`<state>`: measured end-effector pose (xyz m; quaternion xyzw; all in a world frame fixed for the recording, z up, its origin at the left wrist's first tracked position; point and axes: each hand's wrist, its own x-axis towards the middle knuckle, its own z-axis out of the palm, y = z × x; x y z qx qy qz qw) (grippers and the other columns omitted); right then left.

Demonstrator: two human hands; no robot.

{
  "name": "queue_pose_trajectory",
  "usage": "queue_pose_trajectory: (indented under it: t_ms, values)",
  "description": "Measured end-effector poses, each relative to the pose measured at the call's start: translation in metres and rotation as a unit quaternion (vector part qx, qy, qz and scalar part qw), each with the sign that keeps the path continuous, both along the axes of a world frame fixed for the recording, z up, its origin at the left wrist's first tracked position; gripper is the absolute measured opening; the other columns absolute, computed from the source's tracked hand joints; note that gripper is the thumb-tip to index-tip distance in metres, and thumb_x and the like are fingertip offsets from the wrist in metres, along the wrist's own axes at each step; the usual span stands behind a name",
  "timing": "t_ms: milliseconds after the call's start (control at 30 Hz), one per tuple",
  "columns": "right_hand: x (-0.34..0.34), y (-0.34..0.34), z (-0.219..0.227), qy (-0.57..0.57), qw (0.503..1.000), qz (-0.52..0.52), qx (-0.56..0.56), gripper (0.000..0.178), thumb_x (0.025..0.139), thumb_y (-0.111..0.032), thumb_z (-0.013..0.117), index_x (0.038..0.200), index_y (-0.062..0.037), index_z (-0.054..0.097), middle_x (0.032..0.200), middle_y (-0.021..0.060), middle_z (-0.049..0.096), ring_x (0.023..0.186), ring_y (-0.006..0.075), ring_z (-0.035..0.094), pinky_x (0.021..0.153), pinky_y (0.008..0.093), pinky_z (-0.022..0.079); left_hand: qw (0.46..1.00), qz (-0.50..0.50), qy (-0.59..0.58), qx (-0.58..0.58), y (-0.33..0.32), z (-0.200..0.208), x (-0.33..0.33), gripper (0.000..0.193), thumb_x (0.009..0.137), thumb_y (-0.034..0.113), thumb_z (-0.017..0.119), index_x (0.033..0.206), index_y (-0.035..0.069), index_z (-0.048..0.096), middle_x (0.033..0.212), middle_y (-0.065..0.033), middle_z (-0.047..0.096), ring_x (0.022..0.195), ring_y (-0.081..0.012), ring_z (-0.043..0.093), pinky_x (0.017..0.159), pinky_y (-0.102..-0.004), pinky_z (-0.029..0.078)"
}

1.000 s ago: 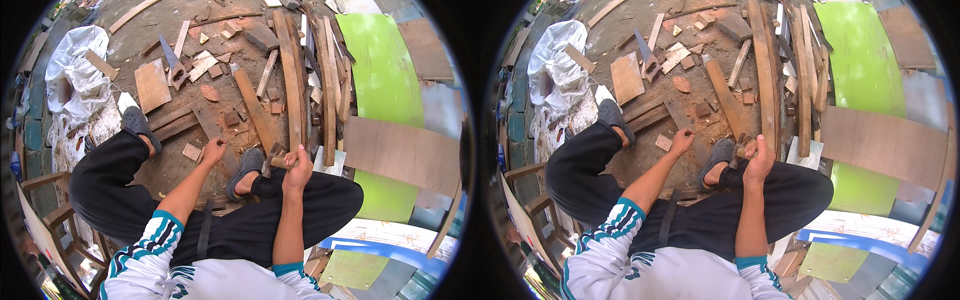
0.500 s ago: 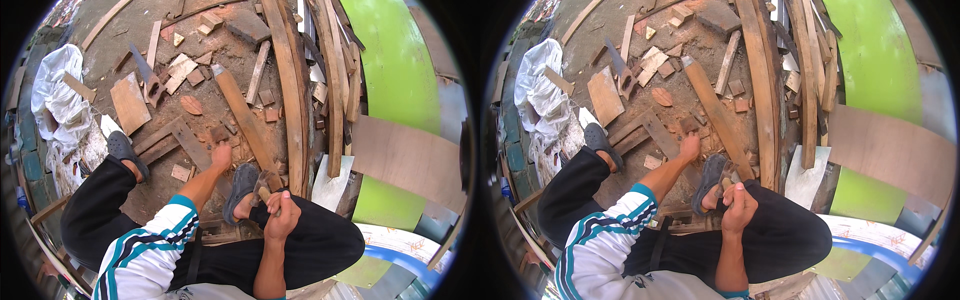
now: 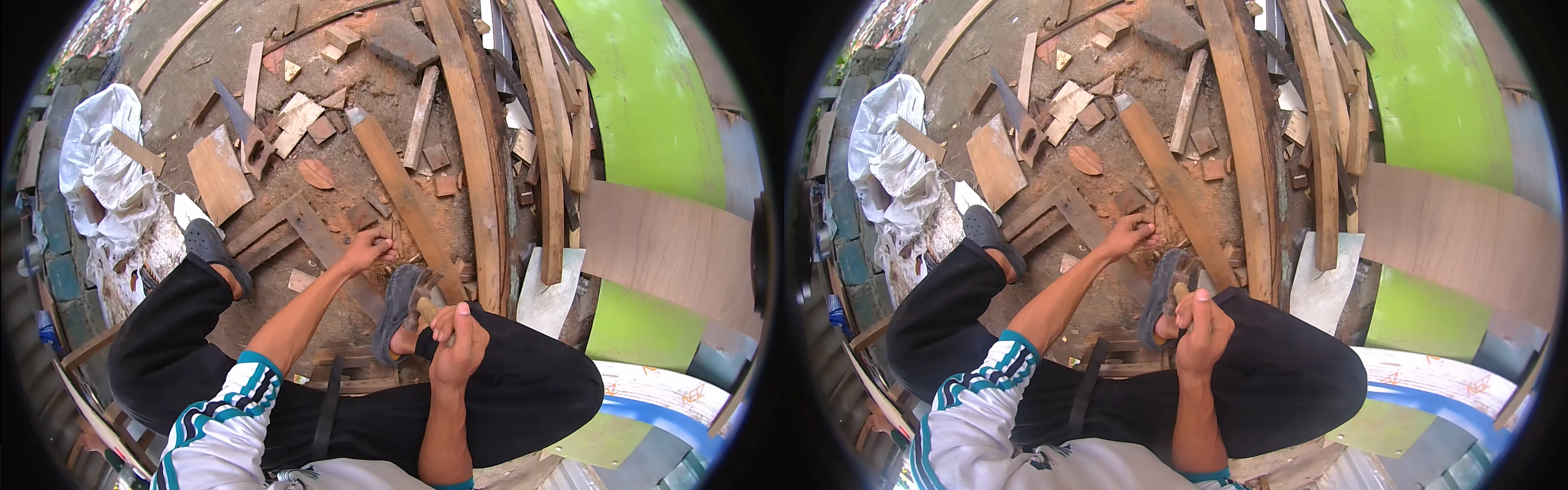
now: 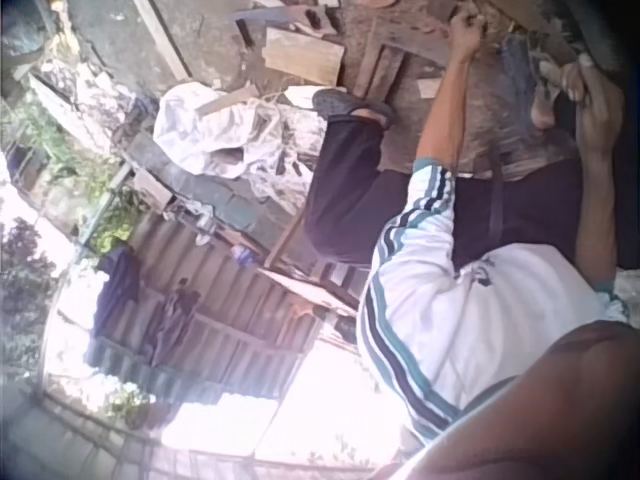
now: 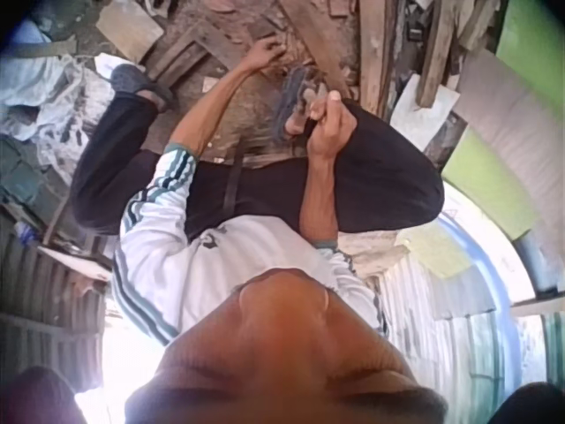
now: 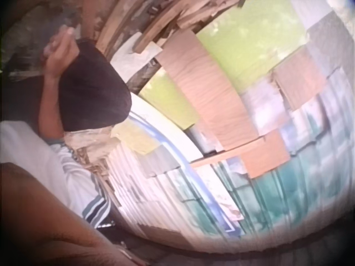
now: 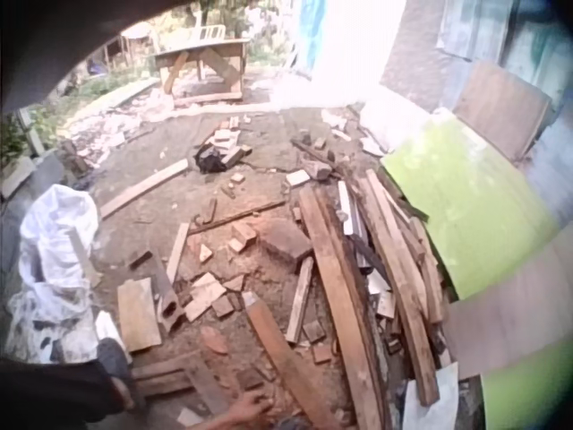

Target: The person sits on the ground and repeatedly strikes a wooden plank with a hammer to break it into smaller pieces. The person adjusts the plank's position several times during the process.

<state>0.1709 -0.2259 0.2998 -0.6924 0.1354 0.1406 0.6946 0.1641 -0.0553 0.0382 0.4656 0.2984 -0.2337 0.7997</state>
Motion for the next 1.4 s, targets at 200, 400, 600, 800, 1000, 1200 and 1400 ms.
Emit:
queue_pose_trajectory:
  t_ms: [200,400,600,800,1000,1200,1400]
  values:
    - [-0.009,0.001,0.004,0.009,1.0,-0.015,-0.003,0.051,0.107,-0.019,0.043,0.058,-0.0035,0.044,0.059,0.0073,0.046,0.061,0.0168,0.048,0.063,0.0309,0.039,0.992,0.047,-0.038,-0.114,0.021,0.054,-0.008,0.045,0.098,0.008,0.063,0.14,0.001,0.048,0.122,-0.0107,0.065,0.101,-0.0165,0.068,0.092,-0.0298,0.058]
    - [-0.019,0.007,0.006,0.002,1.0,-0.015,0.014,0.051,0.106,-0.022,0.046,0.058,-0.0051,0.045,0.059,0.0069,0.047,0.061,0.0165,0.048,0.064,0.0305,0.039,0.981,0.034,-0.135,-0.136,0.045,0.1,-0.022,0.064,0.097,0.001,0.06,0.155,0.004,0.031,0.126,-0.0104,0.064,0.102,-0.0155,0.067,0.091,-0.029,0.057]
    - [-0.024,0.015,0.002,0.008,0.998,-0.01,0.056,0.049,0.105,-0.024,0.049,0.059,-0.0058,0.046,0.06,0.0059,0.047,0.063,0.0169,0.049,0.066,0.0319,0.04,0.975,0.104,-0.121,-0.155,0.06,0.12,-0.046,0.058,0.098,-0.003,0.053,0.153,0.0,0.035,0.13,-0.0102,0.061,0.099,-0.0148,0.064,0.089,-0.0295,0.055]
    - [-0.029,0.016,-0.018,-0.022,0.999,-0.01,0.042,0.052,0.104,-0.027,0.053,0.058,-0.0033,0.05,0.06,0.0042,0.053,0.058,0.0135,0.049,0.059,0.0296,0.039,0.982,0.171,-0.039,-0.069,0.063,0.116,-0.055,0.047,0.101,0.002,0.042,0.147,-0.005,0.041,0.112,-0.0071,0.063,0.087,-0.0115,0.058,0.083,-0.029,0.051]
    - [-0.028,0.013,-0.019,-0.003,1.0,0.006,-0.016,0.051,0.104,-0.027,0.052,0.059,-0.0033,0.049,0.06,0.0056,0.052,0.061,0.0158,0.05,0.064,0.0314,0.04,0.981,0.178,0.053,0.052,0.061,0.094,-0.054,0.021,0.1,0.007,0.055,0.116,-0.004,0.063,0.091,-0.0049,0.067,0.072,-0.0111,0.06,0.069,-0.0274,0.055]
    - [-0.026,0.012,-0.018,0.0,1.0,0.008,-0.023,0.052,0.104,-0.029,0.052,0.059,-0.0028,0.048,0.061,0.0068,0.051,0.063,0.0169,0.05,0.066,0.0322,0.04,0.97,0.105,0.165,0.144,0.066,0.082,-0.014,0.026,0.101,0.019,0.061,0.1,-0.006,0.066,0.089,-0.0092,0.07,0.065,-0.014,0.065,0.057,-0.028,0.057]
    - [-0.024,0.009,-0.023,-0.018,1.0,-0.004,-0.01,0.054,0.104,-0.029,0.052,0.057,-0.0027,0.05,0.058,0.0047,0.051,0.058,0.0148,0.05,0.061,0.0311,0.041,0.937,0.154,-0.057,0.307,0.114,0.111,0.057,0.048,0.1,0.028,0.059,0.137,-0.001,0.056,0.118,-0.016,0.07,0.105,-0.0248,0.067,0.081,-0.0382,0.057]
